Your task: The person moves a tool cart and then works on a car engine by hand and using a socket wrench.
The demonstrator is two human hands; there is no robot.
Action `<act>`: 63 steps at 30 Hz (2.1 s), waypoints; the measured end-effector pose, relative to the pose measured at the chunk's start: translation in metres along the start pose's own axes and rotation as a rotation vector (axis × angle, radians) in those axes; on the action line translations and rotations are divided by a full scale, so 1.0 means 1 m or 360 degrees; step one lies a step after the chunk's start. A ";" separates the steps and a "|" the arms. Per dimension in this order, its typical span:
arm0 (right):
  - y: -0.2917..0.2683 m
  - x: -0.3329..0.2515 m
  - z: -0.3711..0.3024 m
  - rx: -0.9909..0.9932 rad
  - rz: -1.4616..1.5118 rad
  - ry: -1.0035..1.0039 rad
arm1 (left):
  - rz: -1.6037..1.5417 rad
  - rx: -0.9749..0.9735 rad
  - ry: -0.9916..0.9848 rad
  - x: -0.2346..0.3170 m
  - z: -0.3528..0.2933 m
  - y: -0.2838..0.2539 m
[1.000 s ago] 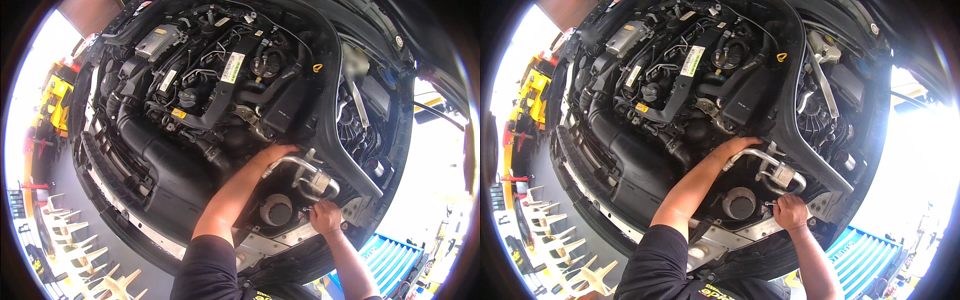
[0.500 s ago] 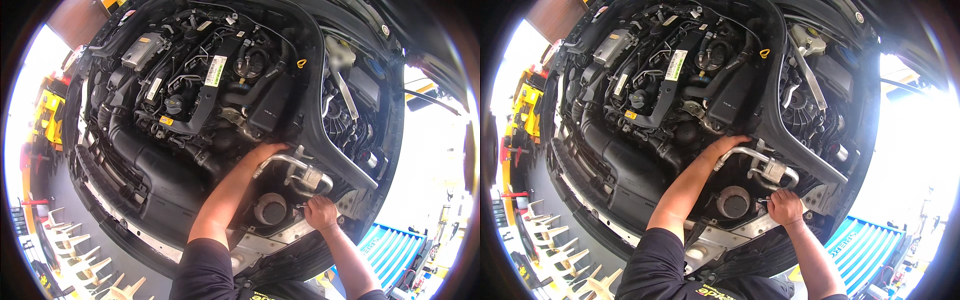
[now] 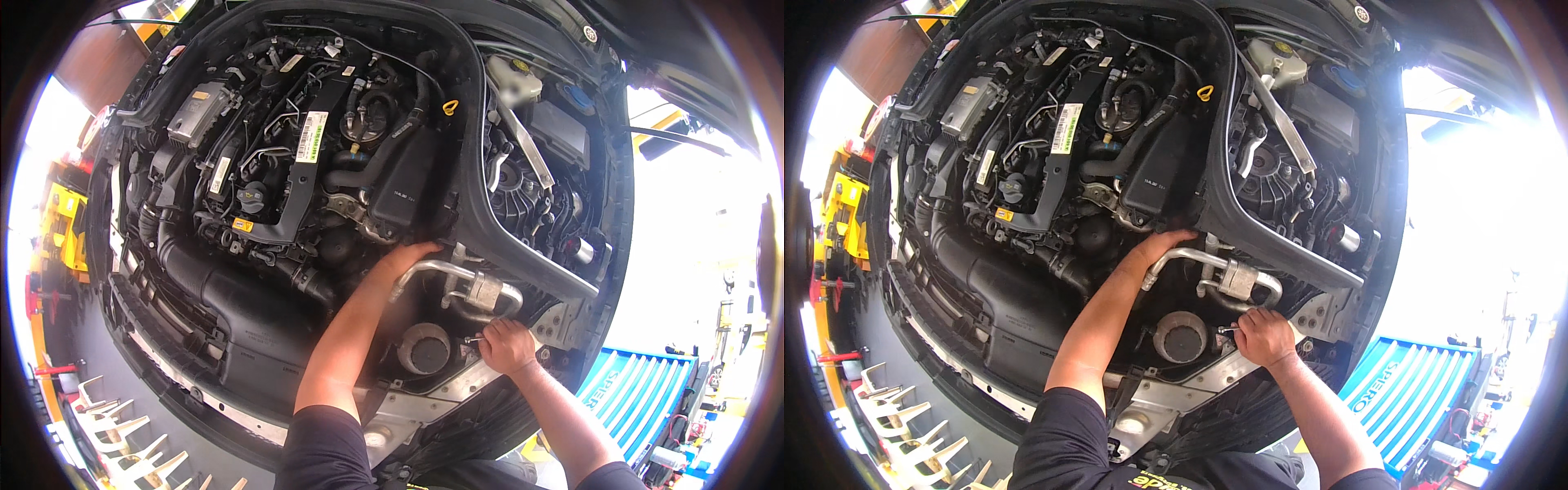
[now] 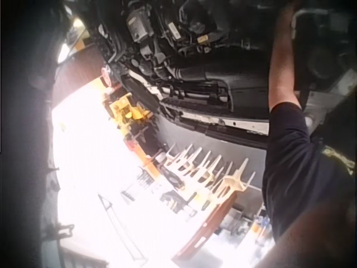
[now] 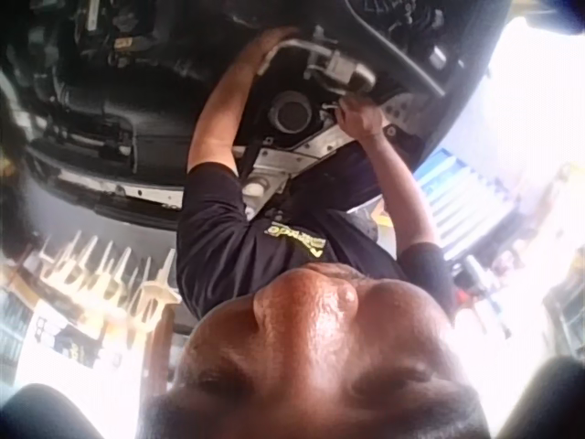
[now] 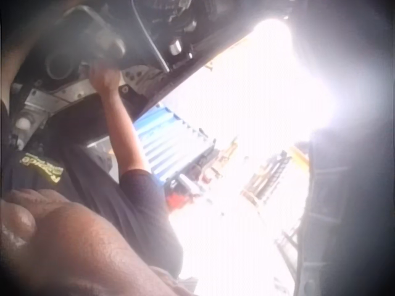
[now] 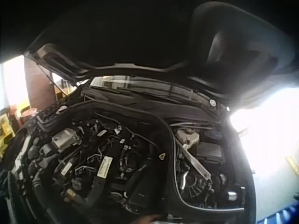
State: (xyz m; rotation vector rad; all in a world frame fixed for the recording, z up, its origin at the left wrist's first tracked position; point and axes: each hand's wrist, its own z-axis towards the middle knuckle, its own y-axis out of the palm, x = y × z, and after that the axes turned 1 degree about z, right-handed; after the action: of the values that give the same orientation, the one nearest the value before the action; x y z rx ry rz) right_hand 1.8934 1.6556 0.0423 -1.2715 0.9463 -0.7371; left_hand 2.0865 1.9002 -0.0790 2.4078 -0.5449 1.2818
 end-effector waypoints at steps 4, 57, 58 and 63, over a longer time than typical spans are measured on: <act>0.001 -0.001 0.001 0.0050 0.0008 0.0003 | 0.0055 0.0036 0.0205 -0.017 0.012 -0.007; 0.001 -0.004 0.004 0.0018 0.0018 -0.0009 | -0.0107 0.0123 -0.0041 -0.026 0.015 -0.012; 0.001 -0.005 0.003 0.0012 0.0019 -0.0006 | -0.0128 0.0116 -0.0083 -0.027 0.017 -0.011; 0.000 -0.003 0.002 0.0036 0.0005 -0.0008 | -0.0279 0.0076 0.0061 -0.021 0.016 -0.004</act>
State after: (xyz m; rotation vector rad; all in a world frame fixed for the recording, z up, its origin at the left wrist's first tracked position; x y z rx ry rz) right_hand 1.8940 1.6587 0.0428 -1.2515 0.9333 -0.7399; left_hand 2.0886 1.9001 -0.1059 2.4033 -0.2878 1.2759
